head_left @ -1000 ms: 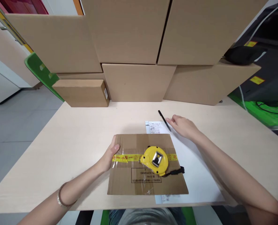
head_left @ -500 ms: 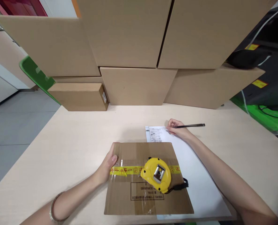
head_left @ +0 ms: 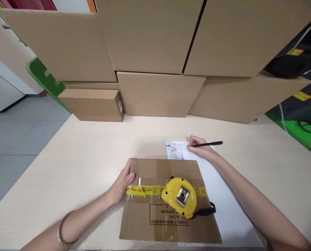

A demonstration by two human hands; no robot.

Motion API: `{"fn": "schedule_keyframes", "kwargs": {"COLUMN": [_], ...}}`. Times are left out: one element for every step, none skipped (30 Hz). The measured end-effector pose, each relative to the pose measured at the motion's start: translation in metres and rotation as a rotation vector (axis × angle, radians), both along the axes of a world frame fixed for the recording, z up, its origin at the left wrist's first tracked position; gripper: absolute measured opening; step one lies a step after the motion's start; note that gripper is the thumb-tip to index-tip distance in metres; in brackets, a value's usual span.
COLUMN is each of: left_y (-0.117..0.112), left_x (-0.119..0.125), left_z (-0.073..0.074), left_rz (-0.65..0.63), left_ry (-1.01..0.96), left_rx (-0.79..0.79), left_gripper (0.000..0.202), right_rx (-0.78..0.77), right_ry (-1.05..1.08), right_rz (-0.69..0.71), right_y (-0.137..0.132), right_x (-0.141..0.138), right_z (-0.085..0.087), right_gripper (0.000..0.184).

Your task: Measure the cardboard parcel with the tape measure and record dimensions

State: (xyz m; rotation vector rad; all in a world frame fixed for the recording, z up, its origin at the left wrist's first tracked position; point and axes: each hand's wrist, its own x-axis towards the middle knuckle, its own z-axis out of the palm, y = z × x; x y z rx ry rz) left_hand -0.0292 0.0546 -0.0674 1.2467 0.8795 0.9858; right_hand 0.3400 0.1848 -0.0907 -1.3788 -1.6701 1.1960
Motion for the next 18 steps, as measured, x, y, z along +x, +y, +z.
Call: {"fn": "schedule_keyframes", "kwargs": {"left_y": [0.0000, -0.0001, -0.0001, -0.0002, -0.0002, -0.0002, -0.0002, -0.0002, -0.0001, 0.0000, 0.0002, 0.0003, 0.0005, 0.0006, 0.0007, 0.0008, 0.0009, 0.0009], "left_x": [-0.0002, -0.0006, -0.0009, -0.0013, -0.0016, -0.0019, -0.0020, -0.0021, -0.0020, -0.0019, -0.0018, -0.0016, -0.0014, -0.0012, -0.0011, -0.0010, -0.0009, -0.0008], "left_z": [-0.0003, -0.0005, -0.0006, -0.0006, -0.0005, -0.0002, 0.0002, 0.0006, 0.0012, 0.0018, 0.0024, 0.0031, 0.0037, 0.0042, 0.0045, 0.0048, 0.0048, 0.0048], "left_rz": [0.001, 0.001, 0.001, 0.000, -0.001, -0.001, -0.002, 0.000, -0.001, 0.000, 0.001, 0.003, 0.005, 0.006, 0.005, 0.004, 0.000, -0.003], "left_ry": [-0.002, -0.003, -0.002, 0.004, 0.011, 0.018, 0.026, 0.031, 0.034, 0.037, 0.037, 0.037, 0.037, 0.037, 0.038, 0.038, 0.038, 0.040], "left_rx": [0.000, -0.003, -0.003, -0.005, -0.005, -0.001, 0.003, 0.008, 0.011, 0.013, 0.012, 0.009, 0.005, 0.003, 0.000, 0.001, 0.003, 0.007], "left_gripper": [0.058, 0.058, 0.058, 0.057, 0.057, 0.056, 0.056, 0.056, 0.057, 0.058, 0.058, 0.059, 0.059, 0.059, 0.060, 0.060, 0.060, 0.061], "right_rx": [-0.002, -0.008, -0.018, -0.027, -0.036, -0.043, -0.049, -0.053, -0.055, -0.056, -0.056, -0.058, -0.062, -0.067, -0.071, -0.073, -0.074, -0.072], "right_ry": [0.001, 0.002, 0.002, 0.000, -0.002, -0.005, -0.007, -0.007, -0.005, -0.003, 0.000, 0.002, 0.003, 0.003, 0.003, 0.004, 0.005, 0.006], "right_rz": [-0.009, -0.012, -0.010, -0.004, 0.002, 0.007, 0.010, 0.010, 0.007, 0.002, 0.000, 0.000, 0.004, 0.012, 0.018, 0.023, 0.025, 0.026], "right_y": [0.0000, 0.0002, 0.0005, 0.0008, 0.0011, 0.0013, 0.0014, 0.0015, 0.0015, 0.0015, 0.0016, 0.0016, 0.0017, 0.0018, 0.0019, 0.0020, 0.0021, 0.0022], "right_x": [0.0001, 0.0003, 0.0006, 0.0009, 0.0013, 0.0017, 0.0022, 0.0027, 0.0031, 0.0036, 0.0040, 0.0044, 0.0047, 0.0050, 0.0052, 0.0053, 0.0054, 0.0055], "right_z": [-0.0011, -0.0023, -0.0033, -0.0040, -0.0044, -0.0044, -0.0040, -0.0034, -0.0028, -0.0021, -0.0017, -0.0015, -0.0015, -0.0018, -0.0022, -0.0026, -0.0030, -0.0032], "right_gripper": [0.032, 0.033, 0.033, 0.034, 0.035, 0.035, 0.035, 0.035, 0.036, 0.035, 0.035, 0.035, 0.035, 0.034, 0.035, 0.035, 0.035, 0.035]}}
